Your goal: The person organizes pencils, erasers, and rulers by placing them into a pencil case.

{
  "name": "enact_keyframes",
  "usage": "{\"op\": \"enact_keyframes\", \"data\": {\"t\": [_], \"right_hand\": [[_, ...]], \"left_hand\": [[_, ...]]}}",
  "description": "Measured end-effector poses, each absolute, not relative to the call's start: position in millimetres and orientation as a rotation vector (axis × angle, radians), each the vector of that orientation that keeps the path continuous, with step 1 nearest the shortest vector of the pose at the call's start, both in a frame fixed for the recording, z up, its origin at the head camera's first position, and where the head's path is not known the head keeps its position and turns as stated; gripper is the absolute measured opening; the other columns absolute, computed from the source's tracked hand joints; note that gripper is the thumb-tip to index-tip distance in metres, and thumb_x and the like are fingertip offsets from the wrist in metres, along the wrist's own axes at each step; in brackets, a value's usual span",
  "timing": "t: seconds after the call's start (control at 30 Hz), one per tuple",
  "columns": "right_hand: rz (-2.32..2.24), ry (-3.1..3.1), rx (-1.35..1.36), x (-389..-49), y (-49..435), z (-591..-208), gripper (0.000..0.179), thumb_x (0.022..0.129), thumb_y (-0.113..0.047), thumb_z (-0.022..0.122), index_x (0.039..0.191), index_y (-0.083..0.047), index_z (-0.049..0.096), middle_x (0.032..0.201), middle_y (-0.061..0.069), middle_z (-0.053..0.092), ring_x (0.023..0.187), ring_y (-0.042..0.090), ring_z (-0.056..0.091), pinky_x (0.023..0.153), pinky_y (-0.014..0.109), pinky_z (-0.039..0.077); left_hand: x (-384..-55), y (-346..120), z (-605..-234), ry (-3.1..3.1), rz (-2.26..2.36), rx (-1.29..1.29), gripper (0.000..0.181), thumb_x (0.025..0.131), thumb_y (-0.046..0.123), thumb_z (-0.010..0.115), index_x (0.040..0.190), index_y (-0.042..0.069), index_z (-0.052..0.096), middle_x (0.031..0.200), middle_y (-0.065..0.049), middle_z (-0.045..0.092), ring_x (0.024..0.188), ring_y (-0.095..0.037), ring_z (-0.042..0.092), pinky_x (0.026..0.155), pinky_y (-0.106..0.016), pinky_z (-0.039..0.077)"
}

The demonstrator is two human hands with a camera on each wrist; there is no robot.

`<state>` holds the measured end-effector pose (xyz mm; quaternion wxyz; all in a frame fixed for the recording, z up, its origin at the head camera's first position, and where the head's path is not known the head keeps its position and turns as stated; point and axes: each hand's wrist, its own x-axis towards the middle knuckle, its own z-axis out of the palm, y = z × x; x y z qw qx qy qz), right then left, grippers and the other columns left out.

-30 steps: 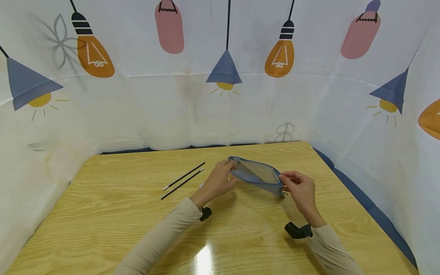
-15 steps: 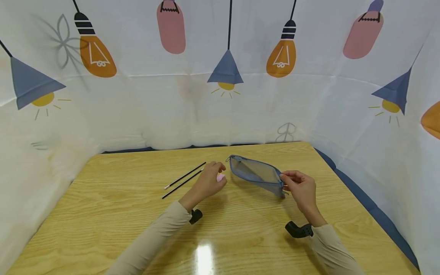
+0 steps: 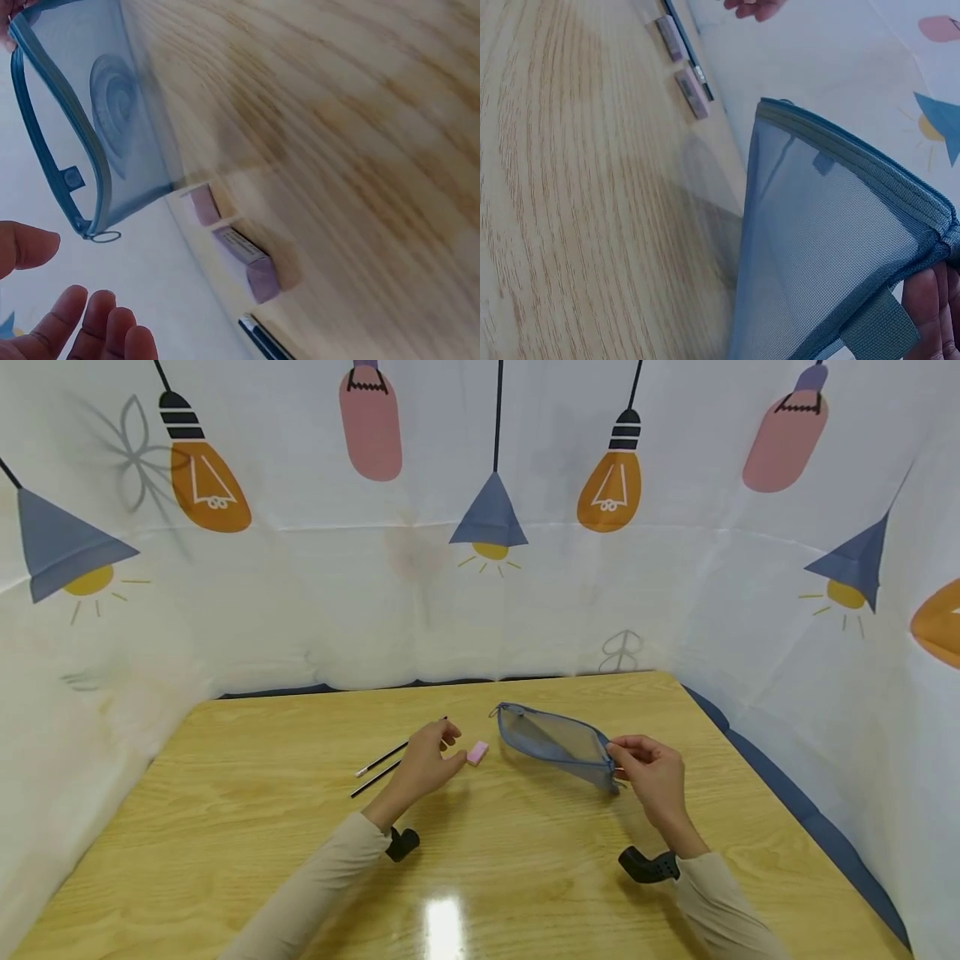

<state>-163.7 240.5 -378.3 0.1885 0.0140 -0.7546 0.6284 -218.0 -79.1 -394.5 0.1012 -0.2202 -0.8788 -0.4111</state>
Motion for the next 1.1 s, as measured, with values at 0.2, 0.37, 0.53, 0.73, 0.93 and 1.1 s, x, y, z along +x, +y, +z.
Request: {"op": "enact_keyframes", "data": {"t": [0.2, 0.37, 0.53, 0.73, 0.93, 1.1], "right_hand": [[1.743, -2.134, 0.038, -165.4, 240.5, -381.0, 0.018, 0.090, -0.001, 0.068, 0.096, 0.015, 0.066, 0.077, 0.014, 0.068, 0.062, 0.013, 0.066, 0.058, 0.029, 0.056], [1.769, -2.141, 0.004, -175.6, 248.3, -395.4, 0.020, 0.089, -0.006, 0.070, 0.098, 0.012, 0.068, 0.078, 0.009, 0.068, 0.063, 0.012, 0.066, 0.059, 0.029, 0.056], [1.786, -2.127, 0.010, -177.9, 249.9, -399.8, 0.025, 0.089, -0.011, 0.071, 0.100, 0.011, 0.067, 0.078, 0.005, 0.068, 0.065, 0.012, 0.066, 0.060, 0.030, 0.056], [1.793, -2.129, 0.001, -175.4, 250.0, -400.1, 0.026, 0.089, -0.011, 0.072, 0.100, 0.011, 0.067, 0.079, 0.005, 0.069, 0.065, 0.012, 0.066, 0.060, 0.029, 0.056], [1.796, -2.127, 0.004, -176.0, 249.9, -397.0, 0.027, 0.089, -0.012, 0.072, 0.099, 0.012, 0.067, 0.078, 0.005, 0.068, 0.064, 0.012, 0.066, 0.060, 0.029, 0.056], [1.800, -2.138, 0.010, -175.1, 252.7, -397.6, 0.028, 0.090, -0.013, 0.071, 0.101, 0.013, 0.066, 0.079, 0.005, 0.069, 0.066, 0.012, 0.066, 0.061, 0.029, 0.056]], "left_hand": [[-215.6, -88.2, -396.9, -2.618, -1.381, -0.527, 0.022, 0.087, 0.011, 0.068, 0.107, 0.002, 0.062, 0.104, -0.019, 0.062, 0.092, -0.032, 0.060, 0.080, -0.043, 0.050], [-216.3, -94.8, -397.0, -2.664, -1.435, -0.445, 0.024, 0.088, 0.010, 0.069, 0.108, 0.000, 0.062, 0.107, -0.018, 0.062, 0.093, -0.028, 0.061, 0.078, -0.041, 0.051], [-218.6, -101.6, -398.0, -2.698, -1.503, -0.353, 0.026, 0.089, 0.012, 0.070, 0.110, -0.002, 0.062, 0.112, -0.018, 0.062, 0.095, -0.028, 0.060, 0.074, -0.038, 0.052], [-218.3, -105.3, -403.3, -2.723, -1.566, -0.276, 0.028, 0.088, 0.012, 0.071, 0.111, -0.002, 0.061, 0.113, -0.019, 0.061, 0.094, -0.026, 0.059, 0.070, -0.034, 0.051], [-219.5, -104.3, -407.9, -2.738, -1.577, -0.246, 0.031, 0.087, 0.012, 0.072, 0.112, -0.002, 0.062, 0.112, -0.018, 0.062, 0.095, -0.026, 0.060, 0.074, -0.037, 0.051], [-220.7, -104.8, -412.6, -2.748, -1.569, -0.231, 0.027, 0.086, 0.011, 0.072, 0.109, -0.002, 0.063, 0.107, -0.014, 0.064, 0.095, -0.027, 0.061, 0.077, -0.040, 0.051]]}}
